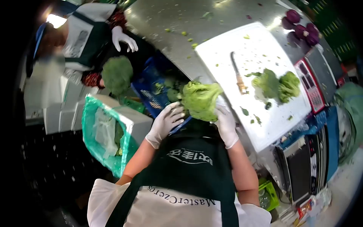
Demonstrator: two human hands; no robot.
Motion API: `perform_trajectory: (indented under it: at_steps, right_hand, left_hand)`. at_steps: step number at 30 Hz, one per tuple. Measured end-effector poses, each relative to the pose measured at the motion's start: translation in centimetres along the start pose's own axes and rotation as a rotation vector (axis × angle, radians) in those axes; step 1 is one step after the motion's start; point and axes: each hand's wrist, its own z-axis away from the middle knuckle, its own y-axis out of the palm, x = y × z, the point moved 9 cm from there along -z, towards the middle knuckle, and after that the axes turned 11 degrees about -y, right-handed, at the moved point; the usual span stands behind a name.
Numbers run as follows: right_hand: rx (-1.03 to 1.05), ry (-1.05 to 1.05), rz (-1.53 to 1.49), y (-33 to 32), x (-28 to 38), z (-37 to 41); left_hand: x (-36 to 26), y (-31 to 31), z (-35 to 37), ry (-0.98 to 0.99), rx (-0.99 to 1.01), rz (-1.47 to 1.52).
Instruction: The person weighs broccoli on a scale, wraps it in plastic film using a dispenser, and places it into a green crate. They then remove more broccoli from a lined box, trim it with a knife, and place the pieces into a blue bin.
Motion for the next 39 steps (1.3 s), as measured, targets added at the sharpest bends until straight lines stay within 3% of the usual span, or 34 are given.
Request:
perform_trajectory:
  at_steps: [2,4,5,6,8,9,10,13,16,17,20,24,25,28,29,32,33,35,36,37,38,39]
  right_hand:
    - [-0.188,-0.002,0.087,-2.7,2.5,1.6]
    - [-0.266,-0.124,0.118,-5.7,3.9,3.2]
    - [-0.234,-0.219,0.132,-6.1,5.2,3.8]
    - [-0.272,-0.141,0.071,-6.7,6.2,5.1]
    - [-0.222,-0.120,-0.153,-7.3,7.1,6.9]
    - [-0.307,-0.126,-0.240,-8.8,6.8,8.0]
    - [-0.432,-0.182,-0.301,-9.4,7.8,9.4]
    - [-0.542,-0.248,-0.319,-11.1,10.1,12.1]
    - [-0.091,-0.296,-0.537,-11.1,11.9,11.8]
    - [-0.439,-0.267,-0.431,-14.4,10.6,12.7]
    - [-0.195,-0.307,-0.513,-15.1,13.6,11.3]
    - [-0.026,-0.215,-0.266,-16.9,17.4,9.7]
    - [-0.124,-0.202,-0.191,-17.6,18.3,9.7]
    - [0.139,-0.040,-0.689,-18.6,19.7,9.2]
    - [0.006,0.059,-0.552,-20.2,19.9,9.1]
    - [-0.208,0.021,-0.257,-22.6,26.5,6.4]
    - [-0.077,-0.166,0.034,-24.3,29.9,5.2]
    - [-0.082,-0.240,0.351,-28.3,35.4,1.4]
    - [-0.201,-0.238,0.099,-31.5,36.7,-1.2]
    - [-0.150,-0.200,0.118,-35.2,38.6,-3.0]
    - [-0.158,-0.041,-0.179,-38.6,38.9,-4.9]
    - [-0.213,-0.045,-0.263,-39.4,39.9,-5.7]
  left_hand:
    - [-0.1,0.8,-0.2,0.035,-0.173,-0.288]
    - [-0.6,0.6,-1.4,0.408,-0.242,-0.856]
    - [-1.6,2.9,-0.4,0.449,-0.304,-1.036]
    - [-1.4,3.7,-0.7,0.445,-0.270,-1.136]
    - [-0.2,3.7,-2.7,0.326,-0.130,-1.089]
    - [0.3,3.8,-3.6,0.294,-0.087,-1.083]
    - [0.1,4.9,-4.0,0.351,-0.070,-1.133]
    - [-1.1,8.4,-3.3,0.463,-0.067,-1.180]
    - [-2.1,12.6,-1.9,0.566,-0.001,-1.037]
    - [-2.2,14.2,-1.4,0.585,0.003,-1.003]
    - [-2.0,18.5,-1.2,0.673,-0.020,-0.989]
    - [-1.4,25.7,-1.7,0.839,-0.047,-0.945]
    - [-1.2,28.5,-1.3,0.870,0.000,-0.938]
    - [-1.1,36.1,-0.7,0.966,0.114,-0.980]
    - [-0.9,37.5,-0.9,0.968,0.121,-0.990]
    - [-0.1,38.3,-2.3,0.893,0.042,-0.959]
    - [0.3,37.7,-2.8,0.902,0.020,-0.968]
    - [1.1,36.1,-4.0,0.799,-0.039,-0.940]
    - [1.5,34.9,-4.5,0.744,-0.070,-0.928]
    - [1.7,33.8,-4.9,0.736,-0.086,-0.915]
    - [1.9,32.6,-5.5,0.673,-0.115,-0.876]
    - [2.2,31.3,-5.9,0.631,-0.145,-0.828]
